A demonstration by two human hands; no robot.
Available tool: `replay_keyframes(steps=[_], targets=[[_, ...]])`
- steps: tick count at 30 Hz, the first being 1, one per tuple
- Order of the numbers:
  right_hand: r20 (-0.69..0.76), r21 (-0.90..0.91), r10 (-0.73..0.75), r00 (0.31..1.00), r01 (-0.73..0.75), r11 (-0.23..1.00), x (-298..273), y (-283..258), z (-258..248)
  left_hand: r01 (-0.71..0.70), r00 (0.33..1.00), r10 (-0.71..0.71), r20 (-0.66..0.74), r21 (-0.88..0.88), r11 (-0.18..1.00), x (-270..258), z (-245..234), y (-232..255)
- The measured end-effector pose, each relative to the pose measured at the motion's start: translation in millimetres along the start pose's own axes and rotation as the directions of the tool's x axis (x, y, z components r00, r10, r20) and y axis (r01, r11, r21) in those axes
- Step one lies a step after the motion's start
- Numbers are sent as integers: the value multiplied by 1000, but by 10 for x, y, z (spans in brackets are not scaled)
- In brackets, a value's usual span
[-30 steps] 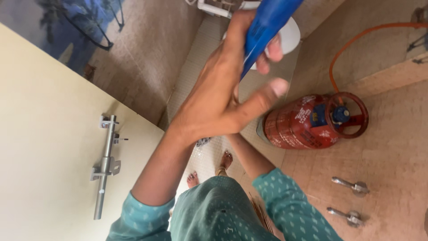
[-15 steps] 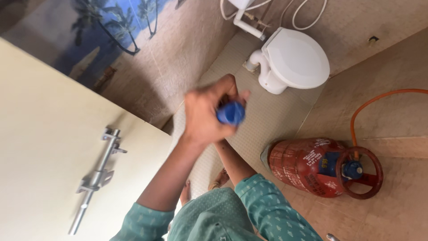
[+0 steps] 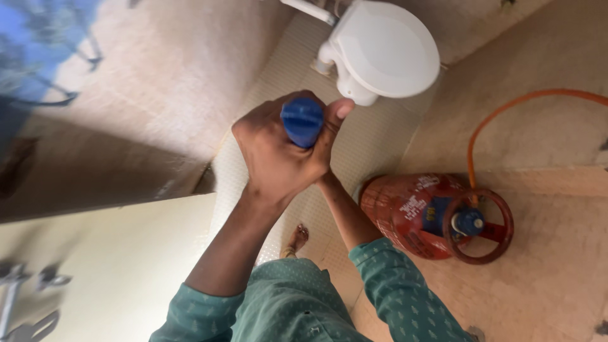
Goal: The person sweeps a tiled bathroom floor with a traditional broom, then rinses the broom at a sink. They pick up debris by hand and discard it. The person then dips a string mop into a bucket, wrings it, and mops the bathroom floor around a toilet and gas cylinder.
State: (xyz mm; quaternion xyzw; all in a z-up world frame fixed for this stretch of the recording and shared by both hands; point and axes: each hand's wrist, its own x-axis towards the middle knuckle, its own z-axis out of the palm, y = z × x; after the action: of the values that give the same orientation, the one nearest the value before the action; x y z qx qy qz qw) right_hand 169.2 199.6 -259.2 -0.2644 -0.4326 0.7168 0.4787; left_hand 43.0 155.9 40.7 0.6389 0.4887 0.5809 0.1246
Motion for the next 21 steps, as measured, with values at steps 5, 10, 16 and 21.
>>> replay_keyframes(steps=[5,10,16,21], targets=[[-195,-433,-141,971,44,901,-143,-159,-881,107,990,-73,121,-313,944,-43,571,156],[-393,-656,-259,882,-72,751,-670,-230,-1830,316,899,-94,428,-484,816,-169,1200,258],[-514,-715,-343,786,-172,678,-1175,-315,-2456,380,856,-65,512,-539,751,-612,1658,130],[-521,-674,-365,771,-111,730,-1194,-202,-2240,521,758,-143,637,-458,720,-1022,1568,-134]])
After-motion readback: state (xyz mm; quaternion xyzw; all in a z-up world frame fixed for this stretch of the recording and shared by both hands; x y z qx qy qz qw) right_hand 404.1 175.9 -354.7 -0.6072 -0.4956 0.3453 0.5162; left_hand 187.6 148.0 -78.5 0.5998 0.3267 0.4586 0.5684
